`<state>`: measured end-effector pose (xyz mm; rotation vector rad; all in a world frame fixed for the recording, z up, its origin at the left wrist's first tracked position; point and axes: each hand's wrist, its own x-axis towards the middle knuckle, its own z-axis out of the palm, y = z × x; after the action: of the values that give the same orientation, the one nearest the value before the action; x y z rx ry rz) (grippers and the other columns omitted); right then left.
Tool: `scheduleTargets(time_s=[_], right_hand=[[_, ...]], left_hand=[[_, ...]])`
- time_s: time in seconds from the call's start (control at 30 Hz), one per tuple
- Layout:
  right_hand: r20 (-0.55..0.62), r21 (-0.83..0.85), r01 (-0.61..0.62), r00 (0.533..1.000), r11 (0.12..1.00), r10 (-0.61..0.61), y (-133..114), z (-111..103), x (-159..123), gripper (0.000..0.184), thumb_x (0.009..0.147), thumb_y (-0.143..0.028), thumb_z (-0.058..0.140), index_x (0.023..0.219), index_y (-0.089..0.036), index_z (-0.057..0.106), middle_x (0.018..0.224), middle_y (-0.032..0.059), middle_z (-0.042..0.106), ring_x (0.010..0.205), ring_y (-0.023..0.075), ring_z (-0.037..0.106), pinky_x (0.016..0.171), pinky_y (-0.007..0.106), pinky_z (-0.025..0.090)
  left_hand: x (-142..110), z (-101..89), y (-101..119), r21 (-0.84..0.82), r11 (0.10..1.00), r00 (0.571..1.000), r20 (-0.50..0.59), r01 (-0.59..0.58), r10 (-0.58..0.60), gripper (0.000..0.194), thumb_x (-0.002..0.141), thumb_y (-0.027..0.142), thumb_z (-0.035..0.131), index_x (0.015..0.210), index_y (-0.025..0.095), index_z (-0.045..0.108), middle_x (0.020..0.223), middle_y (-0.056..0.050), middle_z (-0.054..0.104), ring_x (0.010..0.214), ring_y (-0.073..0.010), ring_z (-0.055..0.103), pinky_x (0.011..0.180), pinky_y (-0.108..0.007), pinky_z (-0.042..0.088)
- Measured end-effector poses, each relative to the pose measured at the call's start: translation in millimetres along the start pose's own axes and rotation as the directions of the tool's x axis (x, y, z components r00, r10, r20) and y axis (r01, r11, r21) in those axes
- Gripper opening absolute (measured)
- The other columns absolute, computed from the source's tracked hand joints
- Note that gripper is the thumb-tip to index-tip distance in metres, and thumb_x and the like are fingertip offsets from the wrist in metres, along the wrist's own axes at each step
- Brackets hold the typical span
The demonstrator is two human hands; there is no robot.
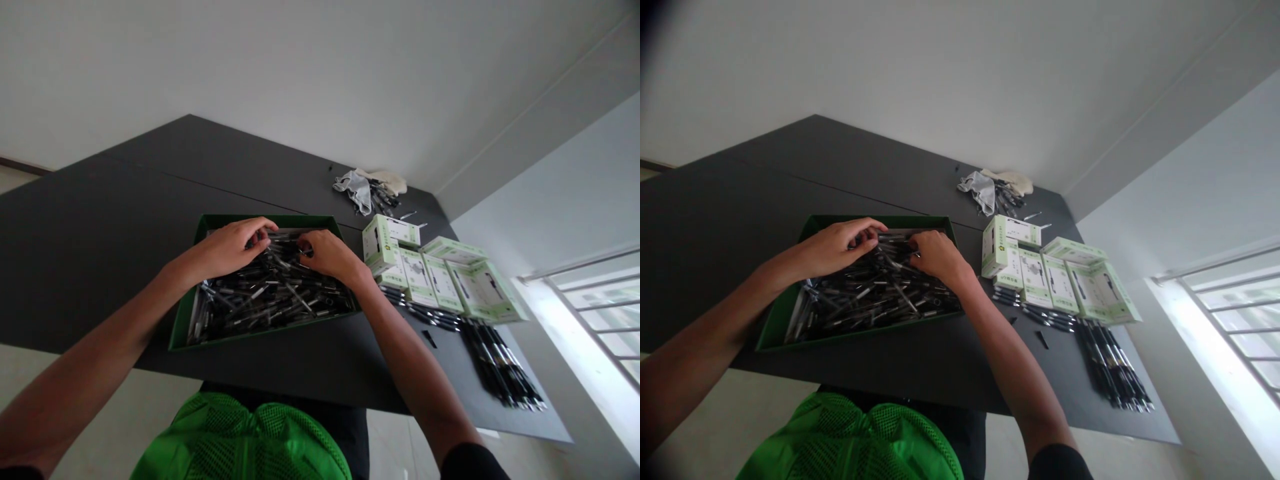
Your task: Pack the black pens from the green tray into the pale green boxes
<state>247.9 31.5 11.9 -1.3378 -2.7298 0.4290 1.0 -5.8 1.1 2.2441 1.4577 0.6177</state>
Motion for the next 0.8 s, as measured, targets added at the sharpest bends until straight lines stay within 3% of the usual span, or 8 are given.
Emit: scheduleTargets(time_s=[0.27,0.43,0.63,0.7,0.8], right_hand=[[0.048,-0.108,-0.07,0.996,0.992,0.075,5,4,-2,0.029,0.095,-0.024,0.07,0.12,-0.012,0.075,0.126,0.0194,0.07,0.115,0.029,0.069,0.1,0.038,0.049],[0.083,-0.096,-0.004,0.996,0.995,0.012,3,1,-1,0.026,0.089,-0.018,0.072,0.115,-0.016,0.076,0.113,0.0114,0.078,0.112,0.0279,0.071,0.101,0.038,0.045],[0.105,-0.086,0.029,0.994,0.996,-0.02,1,-1,-4,0.026,0.088,-0.014,0.07,0.113,-0.017,0.074,0.108,0.0098,0.08,0.106,0.0254,0.071,0.096,0.036,0.042],[0.064,-0.084,0.031,0.998,0.996,-0.025,2,-3,-4,0.025,0.088,-0.012,0.069,0.112,-0.017,0.073,0.11,0.0099,0.079,0.108,0.0255,0.071,0.099,0.037,0.04],[-0.086,-0.038,0.025,0.996,0.999,-0.028,4,-9,-4,0.027,0.088,-0.011,0.067,0.114,-0.017,0.07,0.112,0.0087,0.079,0.106,0.0257,0.071,0.102,0.04,0.037]], left_hand=[[0,1.5,-1,-0.003,1.0,0.999,0.028,0.022,-0.022,0.047,0.103,0.047,0.048,0.135,0.017,0.064,0.109,-0.011,0.075,0.089,-0.0229,0.069,0.077,-0.033,0.051],[0,1.6,-2,-0.008,1.0,0.999,0.039,0.026,-0.026,0.049,0.102,0.048,0.047,0.134,0.016,0.064,0.107,-0.011,0.075,0.087,-0.0234,0.069,0.076,-0.033,0.051],[0,0.8,-1,-0.017,1.0,0.999,0.037,0.017,-0.016,0.049,0.102,0.049,0.047,0.134,0.017,0.064,0.107,-0.011,0.075,0.087,-0.0228,0.069,0.077,-0.033,0.051],[0,0.2,0,-0.021,1.0,0.999,0.036,0.018,-0.017,0.048,0.102,0.05,0.047,0.134,0.018,0.064,0.107,-0.01,0.075,0.087,-0.023,0.069,0.077,-0.033,0.051],[0,-0.8,2,-0.033,0.999,1.0,0.016,0.018,-0.018,0.047,0.101,0.049,0.048,0.133,0.018,0.065,0.105,-0.009,0.075,0.089,-0.0236,0.069,0.079,-0.034,0.051]])
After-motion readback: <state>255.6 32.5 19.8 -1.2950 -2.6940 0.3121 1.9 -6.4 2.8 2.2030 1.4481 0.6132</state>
